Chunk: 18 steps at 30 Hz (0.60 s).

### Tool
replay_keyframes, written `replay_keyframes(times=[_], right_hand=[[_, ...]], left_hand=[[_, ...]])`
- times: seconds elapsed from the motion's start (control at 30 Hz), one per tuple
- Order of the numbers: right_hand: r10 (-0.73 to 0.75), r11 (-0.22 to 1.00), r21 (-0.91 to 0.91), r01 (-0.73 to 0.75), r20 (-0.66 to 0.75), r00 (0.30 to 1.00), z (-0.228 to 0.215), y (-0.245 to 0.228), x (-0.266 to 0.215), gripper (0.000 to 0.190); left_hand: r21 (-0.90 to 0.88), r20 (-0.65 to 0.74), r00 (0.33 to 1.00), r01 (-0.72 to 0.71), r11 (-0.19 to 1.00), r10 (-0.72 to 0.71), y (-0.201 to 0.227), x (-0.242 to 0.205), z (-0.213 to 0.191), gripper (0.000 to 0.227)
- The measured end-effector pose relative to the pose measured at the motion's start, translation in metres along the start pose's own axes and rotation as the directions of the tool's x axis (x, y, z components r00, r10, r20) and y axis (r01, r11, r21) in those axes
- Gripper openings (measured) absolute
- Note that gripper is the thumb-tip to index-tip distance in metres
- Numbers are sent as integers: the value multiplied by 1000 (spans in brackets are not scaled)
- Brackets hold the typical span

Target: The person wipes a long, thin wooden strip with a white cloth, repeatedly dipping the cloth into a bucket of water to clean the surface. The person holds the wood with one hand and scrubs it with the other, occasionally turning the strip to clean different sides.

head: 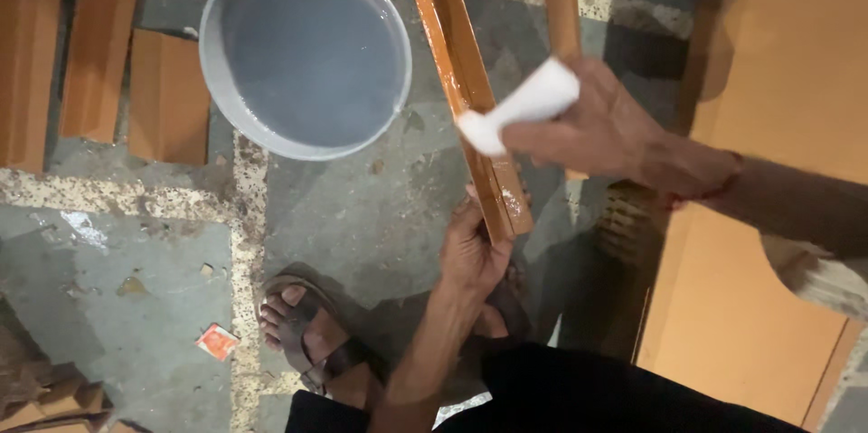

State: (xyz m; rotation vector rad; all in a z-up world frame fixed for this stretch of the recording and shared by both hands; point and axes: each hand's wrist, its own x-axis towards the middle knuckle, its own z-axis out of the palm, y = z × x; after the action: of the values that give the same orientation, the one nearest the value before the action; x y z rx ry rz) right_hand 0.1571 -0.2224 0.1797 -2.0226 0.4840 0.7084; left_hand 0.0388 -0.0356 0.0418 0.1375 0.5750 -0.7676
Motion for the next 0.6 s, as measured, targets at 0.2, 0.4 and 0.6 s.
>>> replay_keyframes(times=[0.2, 0.4, 0.6], right_hand=[[118, 993, 5, -121, 192, 974, -4, -3, -29, 34], [-177, 978, -125, 166, -83, 981, -47, -4, 4, 27], [-279, 945, 145, 294, -111, 954, -34, -14, 48, 41]], left_hand=[[-48, -136, 991, 13, 999, -20, 0, 1, -1, 42], [21, 45, 998, -39, 999, 38, 7, 1, 12, 47], [40, -13, 1000, -27, 999, 27, 9, -1, 19, 49]])
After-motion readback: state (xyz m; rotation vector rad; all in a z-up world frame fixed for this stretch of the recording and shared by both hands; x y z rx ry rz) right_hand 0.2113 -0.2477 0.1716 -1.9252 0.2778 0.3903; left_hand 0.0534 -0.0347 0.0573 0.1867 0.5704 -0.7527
